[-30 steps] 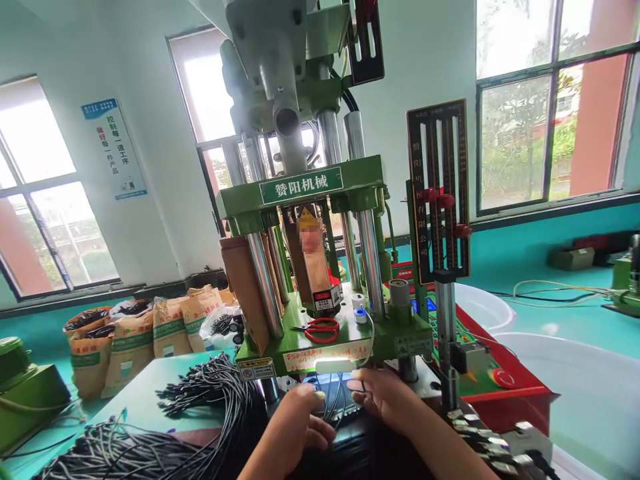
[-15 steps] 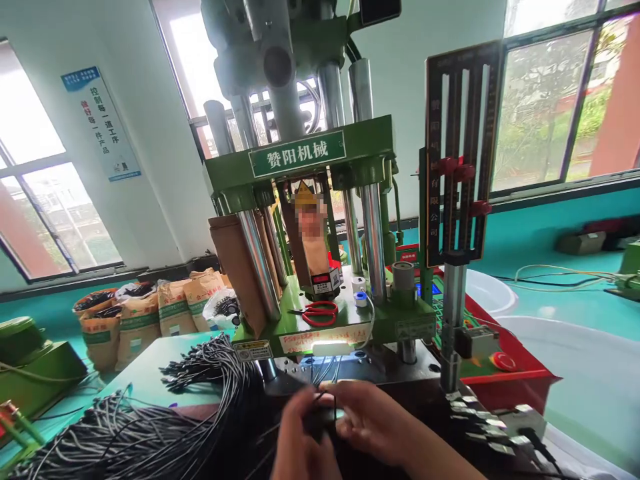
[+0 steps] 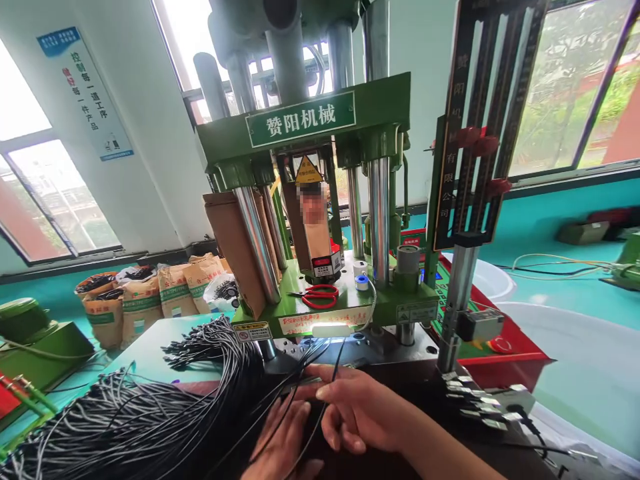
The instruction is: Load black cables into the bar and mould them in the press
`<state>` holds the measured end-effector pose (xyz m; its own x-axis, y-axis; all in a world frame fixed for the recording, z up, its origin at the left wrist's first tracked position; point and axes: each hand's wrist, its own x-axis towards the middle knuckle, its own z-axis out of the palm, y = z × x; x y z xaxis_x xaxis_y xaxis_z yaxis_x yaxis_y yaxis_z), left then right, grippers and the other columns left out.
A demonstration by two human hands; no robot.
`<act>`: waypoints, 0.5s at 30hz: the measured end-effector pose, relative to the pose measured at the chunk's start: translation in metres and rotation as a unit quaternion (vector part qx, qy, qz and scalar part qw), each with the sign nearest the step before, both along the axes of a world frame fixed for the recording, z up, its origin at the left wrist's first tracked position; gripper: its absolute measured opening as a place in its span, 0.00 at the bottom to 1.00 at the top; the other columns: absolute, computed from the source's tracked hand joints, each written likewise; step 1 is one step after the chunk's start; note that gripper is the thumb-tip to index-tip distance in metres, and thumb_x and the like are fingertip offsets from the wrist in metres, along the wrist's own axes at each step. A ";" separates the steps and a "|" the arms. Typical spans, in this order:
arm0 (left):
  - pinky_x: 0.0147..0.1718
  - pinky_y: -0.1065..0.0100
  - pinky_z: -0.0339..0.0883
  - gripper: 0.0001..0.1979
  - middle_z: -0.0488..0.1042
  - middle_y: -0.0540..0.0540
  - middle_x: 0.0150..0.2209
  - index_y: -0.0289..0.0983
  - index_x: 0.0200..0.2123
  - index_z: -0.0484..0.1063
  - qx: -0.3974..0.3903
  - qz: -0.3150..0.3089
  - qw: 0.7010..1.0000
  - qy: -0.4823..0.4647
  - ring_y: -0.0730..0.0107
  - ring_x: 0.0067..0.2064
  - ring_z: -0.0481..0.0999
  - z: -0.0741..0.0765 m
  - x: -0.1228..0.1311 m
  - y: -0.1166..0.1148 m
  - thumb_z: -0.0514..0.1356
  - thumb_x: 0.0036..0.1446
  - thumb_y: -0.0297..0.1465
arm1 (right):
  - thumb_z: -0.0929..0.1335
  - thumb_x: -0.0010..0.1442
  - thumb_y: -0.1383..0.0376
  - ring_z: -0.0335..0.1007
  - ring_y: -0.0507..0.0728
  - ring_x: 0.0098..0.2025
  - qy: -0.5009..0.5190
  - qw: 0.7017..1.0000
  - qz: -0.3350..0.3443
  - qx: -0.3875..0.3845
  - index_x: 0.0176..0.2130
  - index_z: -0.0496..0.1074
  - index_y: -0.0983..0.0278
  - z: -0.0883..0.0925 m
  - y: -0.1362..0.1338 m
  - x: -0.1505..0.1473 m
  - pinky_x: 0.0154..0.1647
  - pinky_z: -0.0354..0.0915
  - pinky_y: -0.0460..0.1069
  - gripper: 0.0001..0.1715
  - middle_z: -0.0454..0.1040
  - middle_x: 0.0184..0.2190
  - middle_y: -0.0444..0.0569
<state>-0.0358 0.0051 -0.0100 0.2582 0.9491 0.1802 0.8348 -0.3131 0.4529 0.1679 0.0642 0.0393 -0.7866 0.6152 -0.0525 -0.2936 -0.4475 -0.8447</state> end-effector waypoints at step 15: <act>0.49 0.67 0.66 0.15 0.77 0.48 0.43 0.42 0.44 0.75 -0.091 -0.067 0.987 0.115 0.65 0.46 0.74 0.062 -0.030 0.025 0.58 0.53 0.25 | 0.76 0.48 0.60 0.68 0.61 0.44 -0.454 0.696 -0.122 0.543 0.45 0.77 0.61 -0.026 0.012 0.023 0.45 0.63 0.51 0.22 0.73 0.39 0.50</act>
<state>-0.0655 0.0301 0.0516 0.3977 0.9150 -0.0684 0.8786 -0.3583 0.3157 0.1905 0.0766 0.0136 -0.5982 0.7890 0.1401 0.6264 0.5695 -0.5323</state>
